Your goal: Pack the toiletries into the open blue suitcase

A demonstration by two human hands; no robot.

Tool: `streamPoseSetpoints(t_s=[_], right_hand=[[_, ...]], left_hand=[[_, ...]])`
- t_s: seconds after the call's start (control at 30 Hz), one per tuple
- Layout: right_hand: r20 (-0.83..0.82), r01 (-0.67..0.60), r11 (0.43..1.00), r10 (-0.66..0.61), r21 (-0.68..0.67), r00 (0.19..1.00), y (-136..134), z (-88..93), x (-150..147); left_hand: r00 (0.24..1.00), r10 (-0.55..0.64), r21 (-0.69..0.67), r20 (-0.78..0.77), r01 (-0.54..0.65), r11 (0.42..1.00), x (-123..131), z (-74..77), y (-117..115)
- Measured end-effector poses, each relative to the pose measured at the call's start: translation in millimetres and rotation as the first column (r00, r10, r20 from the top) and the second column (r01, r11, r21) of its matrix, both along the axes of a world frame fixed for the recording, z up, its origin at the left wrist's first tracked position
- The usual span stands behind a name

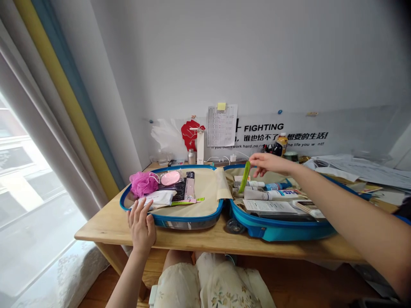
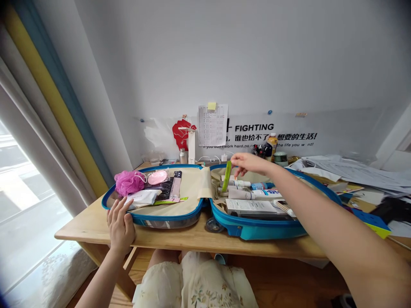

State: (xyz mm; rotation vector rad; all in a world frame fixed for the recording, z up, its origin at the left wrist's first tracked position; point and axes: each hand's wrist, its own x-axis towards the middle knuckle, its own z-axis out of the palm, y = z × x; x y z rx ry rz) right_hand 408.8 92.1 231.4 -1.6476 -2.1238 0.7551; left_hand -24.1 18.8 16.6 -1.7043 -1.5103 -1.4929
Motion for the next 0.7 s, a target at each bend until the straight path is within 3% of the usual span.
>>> streamPoseSetpoints(t_s=[0.1,0.2,0.37,0.5,0.6,0.7], right_hand=[[-0.421,0.053,0.998,-0.042,0.015,0.906,-0.9,10.0,-6.2],[-0.573,-0.066,0.998,0.068,0.025,0.817,-1.4,8.2,-35.0],[-0.516,-0.357,0.933,0.286,-0.041,0.808,-1.4,-17.6,-114.2],[-0.425,-0.435,0.898,0.370,-0.065,0.826,3.6,-46.2,-171.8],[-0.395,-0.463,0.885,0.409,-0.050,0.823,7.7,-66.9,-195.6],[-0.321,-0.500,0.865,0.465,-0.032,0.825,11.0,-81.1,-198.2]], left_hand=[[1.000,0.001,-0.018,0.014,0.000,1.000,-0.3,-0.5,0.2],[1.000,-0.002,-0.003,0.006,0.003,1.000,-0.3,-0.2,0.3],[1.000,-0.010,0.009,-0.005,0.010,1.000,0.6,1.2,-0.4],[1.000,0.007,0.005,-0.001,-0.007,1.000,0.4,0.5,0.0],[1.000,0.004,0.011,-0.010,-0.004,1.000,-0.1,-0.1,0.7],[1.000,-0.002,0.011,-0.009,0.002,1.000,-0.2,-0.2,0.9]])
